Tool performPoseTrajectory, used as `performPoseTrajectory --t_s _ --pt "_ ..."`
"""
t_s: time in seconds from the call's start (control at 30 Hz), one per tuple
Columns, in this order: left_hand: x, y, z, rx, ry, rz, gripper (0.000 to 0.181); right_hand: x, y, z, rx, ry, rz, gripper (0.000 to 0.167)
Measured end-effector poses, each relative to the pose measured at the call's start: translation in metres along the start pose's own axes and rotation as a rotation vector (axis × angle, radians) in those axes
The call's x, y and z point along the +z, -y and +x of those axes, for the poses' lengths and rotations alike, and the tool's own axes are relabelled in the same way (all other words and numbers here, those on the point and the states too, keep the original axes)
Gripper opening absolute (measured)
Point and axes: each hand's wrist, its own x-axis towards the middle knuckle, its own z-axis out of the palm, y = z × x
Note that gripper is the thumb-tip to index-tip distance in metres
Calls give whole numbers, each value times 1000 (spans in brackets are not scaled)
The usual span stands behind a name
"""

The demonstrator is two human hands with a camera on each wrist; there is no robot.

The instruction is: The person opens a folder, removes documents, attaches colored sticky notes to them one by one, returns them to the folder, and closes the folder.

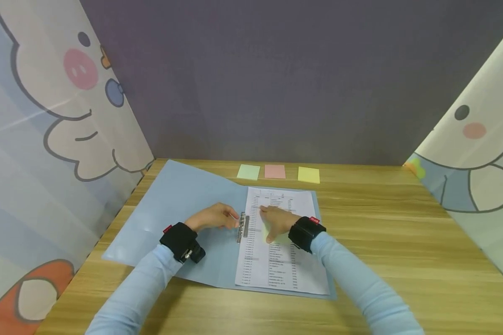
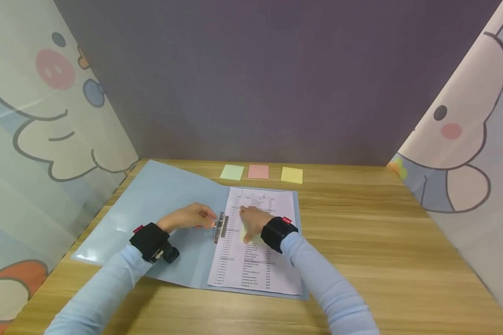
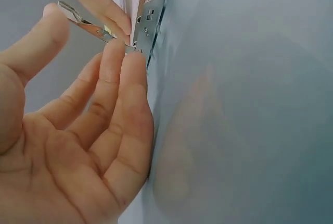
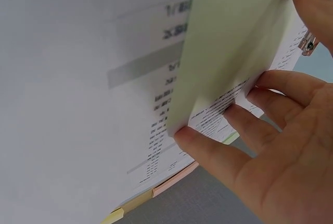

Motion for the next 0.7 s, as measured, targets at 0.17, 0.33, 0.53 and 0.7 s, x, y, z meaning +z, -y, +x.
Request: performPoseTrajectory --t_s 0.17,0.33,0.53,0.7 --pt "3 -4 1 -65 16 47 39 0 1 -1 9 -4 -5 97" --pt "11 -4 6 -96 -13 98 49 0 1 -1 27 1 -7 98" --pt "21 -7 6 -117 -53 171 60 1 1 0 23 1 -11 99" --pt "25 -8 8 -119 -67 236 69 0 2 0 10 -9 5 98"
